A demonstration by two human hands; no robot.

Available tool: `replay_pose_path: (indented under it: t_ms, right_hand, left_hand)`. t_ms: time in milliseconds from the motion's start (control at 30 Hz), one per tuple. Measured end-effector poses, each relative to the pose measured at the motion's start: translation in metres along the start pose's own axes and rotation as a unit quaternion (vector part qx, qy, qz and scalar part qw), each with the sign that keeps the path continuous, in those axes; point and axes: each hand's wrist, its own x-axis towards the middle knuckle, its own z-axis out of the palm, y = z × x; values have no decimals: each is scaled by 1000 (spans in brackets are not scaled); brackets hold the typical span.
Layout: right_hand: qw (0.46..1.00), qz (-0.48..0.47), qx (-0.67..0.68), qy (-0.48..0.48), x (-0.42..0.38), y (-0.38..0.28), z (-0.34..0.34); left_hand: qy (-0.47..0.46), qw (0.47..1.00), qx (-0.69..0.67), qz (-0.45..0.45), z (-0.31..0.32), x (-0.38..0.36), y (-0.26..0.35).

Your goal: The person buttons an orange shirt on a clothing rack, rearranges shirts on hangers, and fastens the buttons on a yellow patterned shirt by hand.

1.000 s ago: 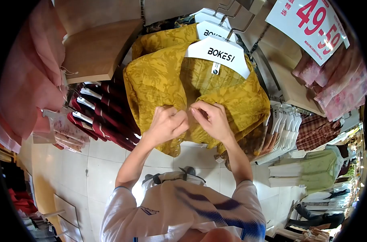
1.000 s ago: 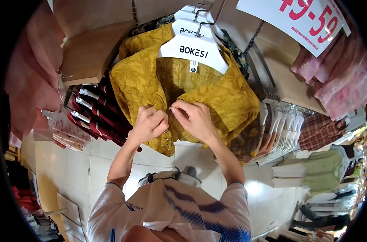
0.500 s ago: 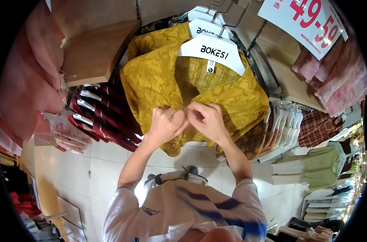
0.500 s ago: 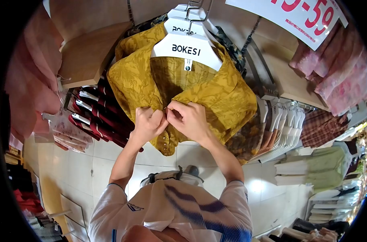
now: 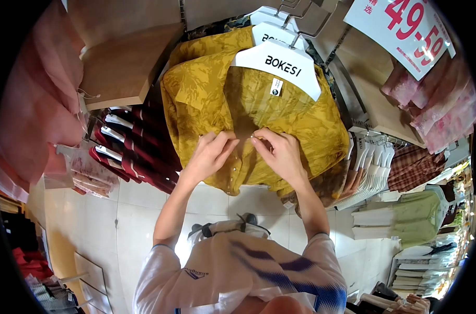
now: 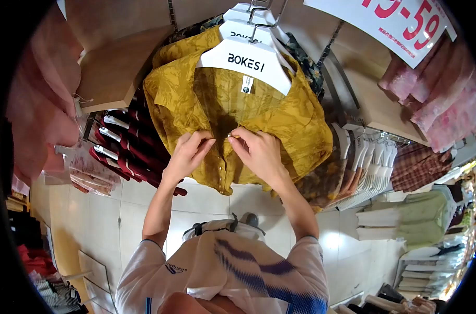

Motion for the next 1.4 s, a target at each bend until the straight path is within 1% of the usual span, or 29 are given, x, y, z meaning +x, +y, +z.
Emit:
replay_pose_path:
  t_ms: [33, 100, 167, 200, 300, 333, 367, 433, 467, 500, 533, 567, 600, 633, 667, 700, 733, 767, 833, 867, 933, 967, 1000, 1033, 1100, 1167, 1233, 1333, 1400]
  right_hand:
    - [1000, -6, -8, 8, -1, 1, 2]
    - [999, -2, -33, 8, -3, 3, 4]
    - [998, 2, -57, 9, -6, 6, 6]
    - [998, 3, -64, 14, -7, 6, 7]
    - [996, 8, -86, 17, -11, 6, 11]
    - [995, 11, -101, 15, -12, 6, 12]
    - [995, 10, -102, 15, -13, 5, 12]
    - [996, -15, -83, 36, -14, 4, 13]
    - [996, -15, -84, 36, -15, 1, 15]
    - [998, 14, -49, 26, -15, -5, 19]
    - [999, 44, -16, 16, -16, -10, 23]
    - [999, 43, -17, 17, -15, -10, 28]
    - [998, 27, -17, 53, -13, -9, 35]
    - [996, 10, -17, 88, -10, -10, 40]
    - [993, 17, -40, 110, -6, -13, 41]
    - [993, 17, -41, 113, -5, -10, 47]
    - [991, 26, -61, 119, -3, -2, 55]
    - [988, 35, -80, 125, -1, 2, 61]
    - [987, 51, -58, 138, 2, 4, 66]
    - [987, 58, -61, 135, 2, 11, 71]
    - [987, 63, -61, 132, 3, 13, 74]
    - [990, 79, 44, 108, 2, 12, 75]
    - [981, 94, 148, 82, 1, 12, 75]
    - [981, 94, 148, 79, -1, 12, 72]
    - [937, 144, 320, -3, -2, 10, 65]
    - [937, 123, 328, 1, -3, 7, 64]
    - [925, 130, 358, -2, -5, 5, 59]
    - [923, 105, 371, 12, -8, 8, 59]
    - [923, 106, 369, 14, -8, 1, 53]
  left_hand:
    - [5, 999, -36, 18, 2, -1, -2]
    - [11, 999, -26, 23, 9, -10, -7]
    - [47, 988, -145, 31, 18, -15, -9]
    - [51, 984, -168, 38, 22, -18, -12]
    - [61, 982, -175, 18, 21, -23, -17]
    - [82, 984, -153, 42, 17, -19, -18]
    - [83, 984, -153, 42, 12, -16, -17]
    - [84, 991, -99, 38, 2, -13, -16]
    - [103, 991, -60, 64, -2, -9, -16]
    - [104, 991, -61, 65, -7, 0, -11]
    - [124, 982, 19, 139, -14, 11, -1]
    - [144, 962, 99, 211, -17, 20, 3]
    - [114, 955, 123, 246, -22, 25, 1]
    - [116, 954, 123, 247, -25, 30, 3]
    - [70, 950, 163, 258, -30, 35, 9]
    - [23, 942, 202, 269, -34, 40, 15]
    - [-1, 934, 259, 244, -36, 45, 18]
    - [0, 934, 260, 246, -38, 48, 17]
    - [-62, 906, 348, 233, -42, 51, 13]
    - [-61, 905, 349, 234, -43, 54, 13]
    - [-99, 893, 384, 214, -50, 58, 15]
    - [-117, 886, 401, 200, -53, 58, 17]
    - [-113, 888, 395, 205, -58, 62, 23]
    - [-113, 889, 395, 203, -61, 64, 26]
    - [-94, 890, 387, 222, -65, 70, 29]
    - [-113, 893, 371, 227, -70, 73, 32]
    - [-118, 915, 272, 274, -71, 74, 31]
    - [-145, 896, 313, 278, -74, 71, 32]
    - [-140, 893, 326, 276, -72, 68, 31]
